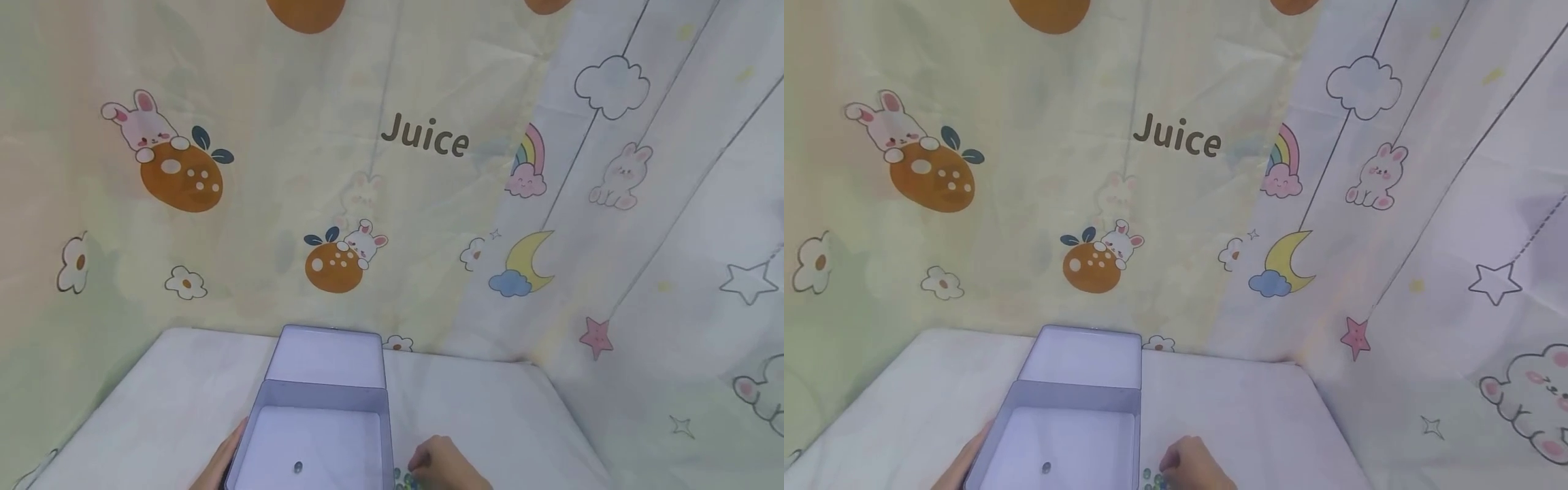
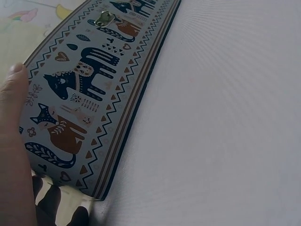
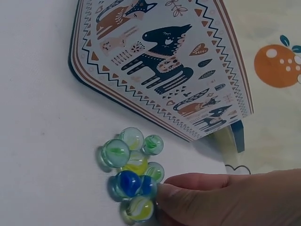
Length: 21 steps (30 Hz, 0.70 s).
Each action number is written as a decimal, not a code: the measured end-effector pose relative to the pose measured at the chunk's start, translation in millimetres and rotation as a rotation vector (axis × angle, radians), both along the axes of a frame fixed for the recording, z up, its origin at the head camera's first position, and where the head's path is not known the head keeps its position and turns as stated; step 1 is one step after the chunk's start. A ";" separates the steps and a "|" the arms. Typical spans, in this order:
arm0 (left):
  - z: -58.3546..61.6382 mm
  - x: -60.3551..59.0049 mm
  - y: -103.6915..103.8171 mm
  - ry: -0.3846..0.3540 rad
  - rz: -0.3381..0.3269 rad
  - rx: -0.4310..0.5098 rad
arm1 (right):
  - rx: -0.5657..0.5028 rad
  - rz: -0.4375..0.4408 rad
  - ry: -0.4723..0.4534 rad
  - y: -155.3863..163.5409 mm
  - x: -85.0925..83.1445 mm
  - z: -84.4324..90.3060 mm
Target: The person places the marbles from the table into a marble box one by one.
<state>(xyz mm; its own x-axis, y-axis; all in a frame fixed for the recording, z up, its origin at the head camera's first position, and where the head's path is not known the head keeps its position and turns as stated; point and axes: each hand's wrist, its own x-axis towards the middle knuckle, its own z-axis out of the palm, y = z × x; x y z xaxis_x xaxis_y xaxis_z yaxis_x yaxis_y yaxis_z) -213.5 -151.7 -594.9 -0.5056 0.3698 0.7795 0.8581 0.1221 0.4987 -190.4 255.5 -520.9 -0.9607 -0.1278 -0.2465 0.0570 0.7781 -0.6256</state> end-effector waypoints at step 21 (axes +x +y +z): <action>-1.7 3.5 8.5 -0.088 -0.026 -0.012 | -0.022 0.112 -0.048 22.6 -3.5 9.6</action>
